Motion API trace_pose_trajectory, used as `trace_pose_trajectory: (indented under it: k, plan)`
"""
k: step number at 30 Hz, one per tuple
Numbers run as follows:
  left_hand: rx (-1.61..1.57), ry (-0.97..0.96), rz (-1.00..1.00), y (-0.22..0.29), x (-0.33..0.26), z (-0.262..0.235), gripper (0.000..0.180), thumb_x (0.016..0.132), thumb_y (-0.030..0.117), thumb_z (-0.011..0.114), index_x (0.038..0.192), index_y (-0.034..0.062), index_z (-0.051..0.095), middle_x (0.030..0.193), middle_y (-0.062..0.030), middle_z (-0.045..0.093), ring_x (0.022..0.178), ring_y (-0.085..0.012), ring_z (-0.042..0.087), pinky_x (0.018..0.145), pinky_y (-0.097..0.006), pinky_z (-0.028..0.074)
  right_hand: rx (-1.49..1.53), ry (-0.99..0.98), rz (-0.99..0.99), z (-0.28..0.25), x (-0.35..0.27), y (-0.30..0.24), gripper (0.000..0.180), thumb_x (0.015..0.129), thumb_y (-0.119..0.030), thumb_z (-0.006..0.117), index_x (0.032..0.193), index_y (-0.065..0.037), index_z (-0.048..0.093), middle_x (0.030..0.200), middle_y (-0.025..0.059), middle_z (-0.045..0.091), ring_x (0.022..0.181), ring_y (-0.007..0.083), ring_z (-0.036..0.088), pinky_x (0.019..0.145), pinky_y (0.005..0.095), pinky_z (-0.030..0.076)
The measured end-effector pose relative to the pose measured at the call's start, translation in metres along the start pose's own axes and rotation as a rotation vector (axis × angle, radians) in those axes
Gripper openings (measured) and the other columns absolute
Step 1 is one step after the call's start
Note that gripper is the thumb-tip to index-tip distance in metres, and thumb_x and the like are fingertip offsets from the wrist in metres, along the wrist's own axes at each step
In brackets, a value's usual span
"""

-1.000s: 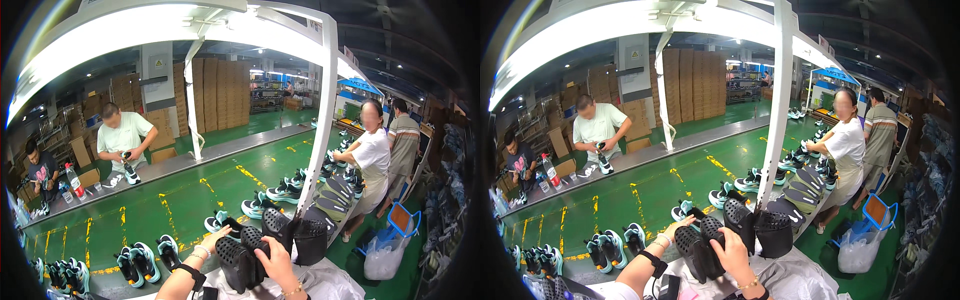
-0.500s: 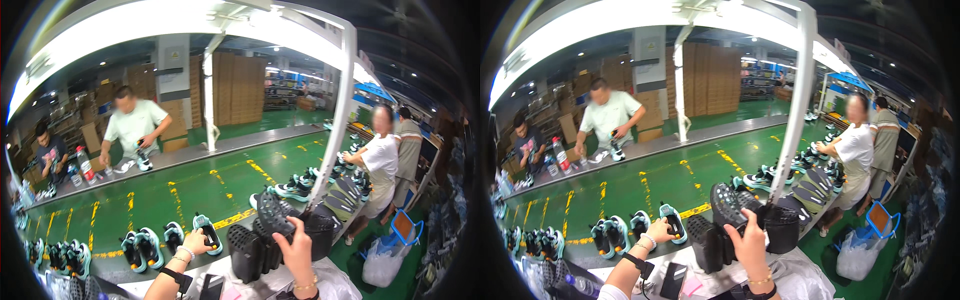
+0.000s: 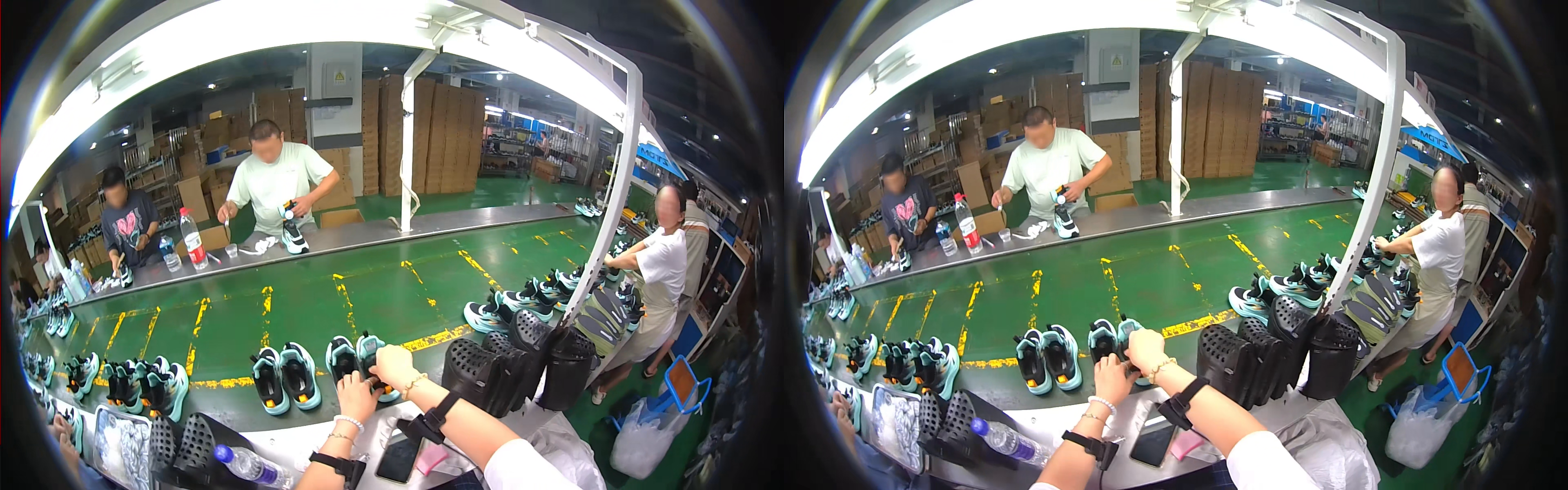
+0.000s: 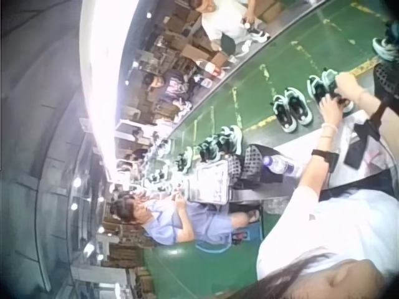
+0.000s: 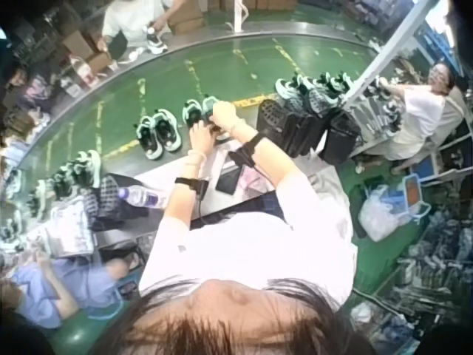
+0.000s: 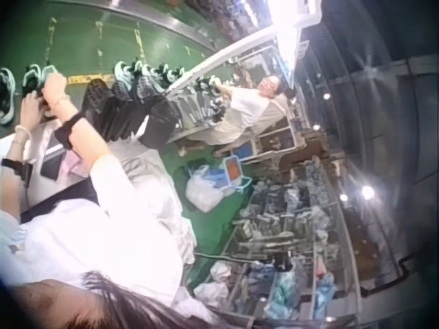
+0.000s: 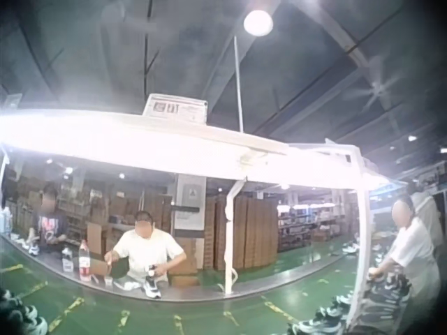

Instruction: Inspecting and organizing finished shoes on an assembly line in a factory.

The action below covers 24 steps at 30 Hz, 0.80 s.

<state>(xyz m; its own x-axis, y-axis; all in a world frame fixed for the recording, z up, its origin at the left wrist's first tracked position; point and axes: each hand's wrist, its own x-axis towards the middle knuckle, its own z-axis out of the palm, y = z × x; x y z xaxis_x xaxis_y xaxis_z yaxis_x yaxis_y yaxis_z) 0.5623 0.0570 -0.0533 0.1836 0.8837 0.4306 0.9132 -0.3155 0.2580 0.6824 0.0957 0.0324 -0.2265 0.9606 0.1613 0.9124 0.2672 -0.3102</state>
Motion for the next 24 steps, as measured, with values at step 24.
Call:
trace_pose_trajectory:
  k: [24]
  plan:
    - [0.092, -0.059, 0.136, -0.002, 0.0, -0.048, 0.024, 0.082, 0.007, 0.06, 0.105, -0.0009, 0.062, 0.103, -0.016, 0.062, 0.092, -0.0255, 0.058, 0.084, -0.035, 0.044, 0.816, 0.34, -0.109, 0.036, -0.082, -0.004, 0.014, 0.084, -0.015, 0.052, 0.087, -0.005, 0.044, 0.07, 0.0169, 0.052, 0.07, 0.0374, 0.054, 0.062, 0.0421, 0.042]
